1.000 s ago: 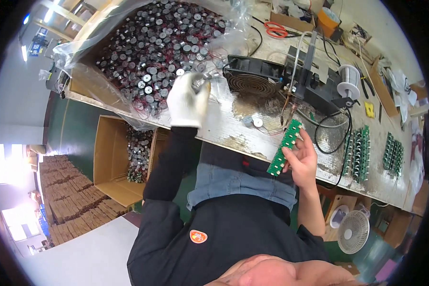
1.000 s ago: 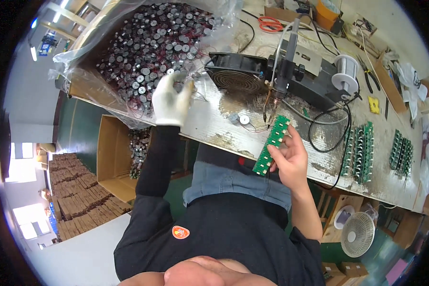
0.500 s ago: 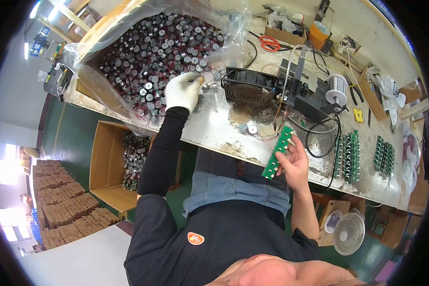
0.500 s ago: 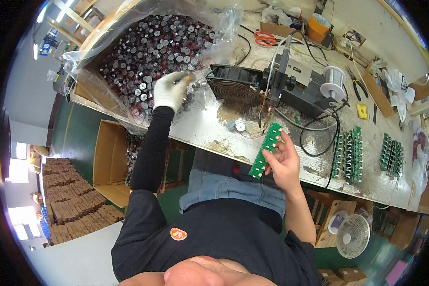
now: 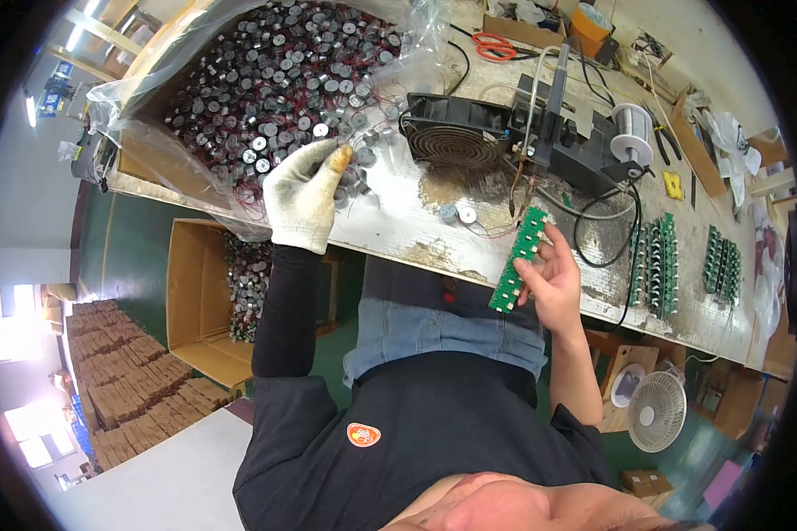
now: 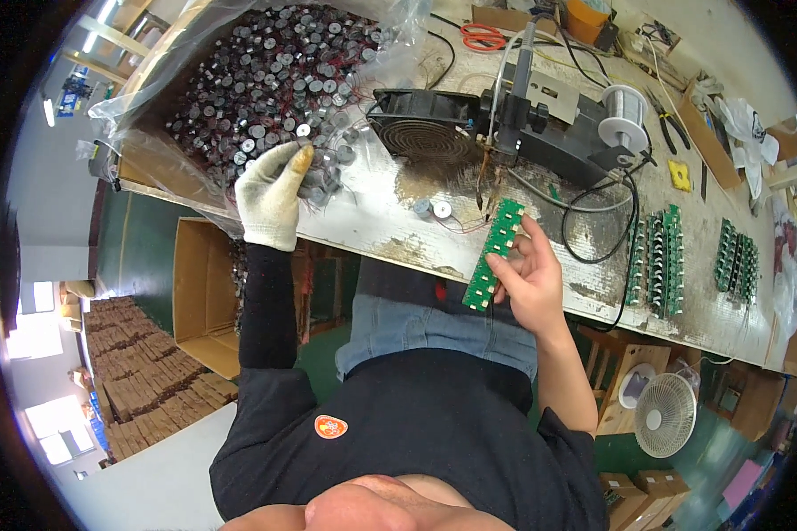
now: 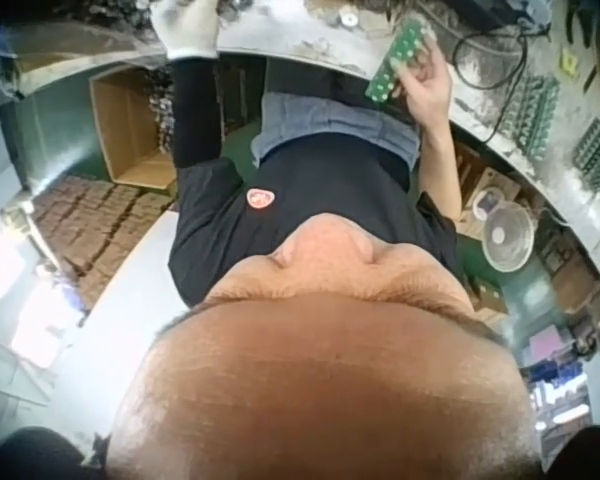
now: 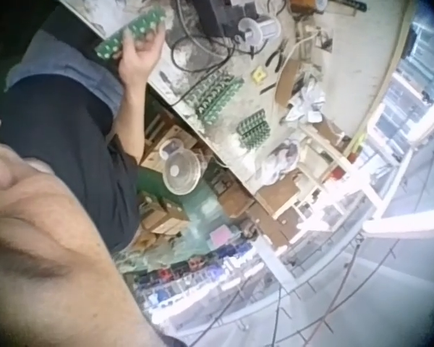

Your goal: The person picks up a motor from a pile, places it on the table, and solders its wires to a circuit board. They then place the completed board onto a stack and repeat the process.

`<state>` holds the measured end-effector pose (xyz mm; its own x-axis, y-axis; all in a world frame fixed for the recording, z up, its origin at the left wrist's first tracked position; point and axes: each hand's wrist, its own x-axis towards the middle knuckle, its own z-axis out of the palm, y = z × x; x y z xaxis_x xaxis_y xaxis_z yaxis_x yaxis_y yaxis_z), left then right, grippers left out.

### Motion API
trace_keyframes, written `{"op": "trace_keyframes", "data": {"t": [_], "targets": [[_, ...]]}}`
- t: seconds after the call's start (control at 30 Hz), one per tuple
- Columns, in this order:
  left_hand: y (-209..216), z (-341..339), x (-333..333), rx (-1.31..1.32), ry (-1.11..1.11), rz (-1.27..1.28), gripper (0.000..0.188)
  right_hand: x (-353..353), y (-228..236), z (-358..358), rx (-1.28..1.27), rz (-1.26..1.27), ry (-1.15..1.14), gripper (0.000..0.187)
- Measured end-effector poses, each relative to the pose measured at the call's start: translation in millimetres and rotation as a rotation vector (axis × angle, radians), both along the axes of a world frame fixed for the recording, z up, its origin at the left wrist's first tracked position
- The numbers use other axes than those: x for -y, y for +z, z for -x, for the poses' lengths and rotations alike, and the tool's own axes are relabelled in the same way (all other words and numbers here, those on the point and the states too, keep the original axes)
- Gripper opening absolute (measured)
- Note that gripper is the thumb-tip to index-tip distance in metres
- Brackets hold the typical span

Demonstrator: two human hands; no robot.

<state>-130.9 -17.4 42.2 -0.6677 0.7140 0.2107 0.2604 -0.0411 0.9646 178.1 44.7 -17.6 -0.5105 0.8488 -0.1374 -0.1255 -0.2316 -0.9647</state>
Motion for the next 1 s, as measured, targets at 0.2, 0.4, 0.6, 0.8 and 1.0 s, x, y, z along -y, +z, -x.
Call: {"op": "trace_keyframes", "data": {"t": [0.2, 0.4, 0.6, 0.8, 1.0], "targets": [[-22.5, 3.3, -4.4, -0.163, -0.008, 0.06, 0.043, 0.4, -0.7, 0.2, -0.003, 0.008, -0.014, 0.064], [-15.5, -44.8, 24.8, -0.48, 0.363, 0.074, 0.044, 0.2, -2.8, -6.1, 0.009, 0.019, -0.022, 0.067], [-61.9, -41.9, 6.8, -0.638, 0.076, 0.458, 0.034, 1.4, -5.8, -7.7, 0.07, -0.008, 0.027, 0.075], [-79.7, -33.3, 13.5, -0.634, 0.095, 0.398, 0.011, 0.2, -9.4, -7.5, 0.045, -0.052, 0.039, 0.073], [-71.8, -11.5, 34.9, -0.128, 0.108, 0.329, 0.016, -1.5, -5.3, -8.8, 0.003, -0.089, 0.073, 0.07]]}}
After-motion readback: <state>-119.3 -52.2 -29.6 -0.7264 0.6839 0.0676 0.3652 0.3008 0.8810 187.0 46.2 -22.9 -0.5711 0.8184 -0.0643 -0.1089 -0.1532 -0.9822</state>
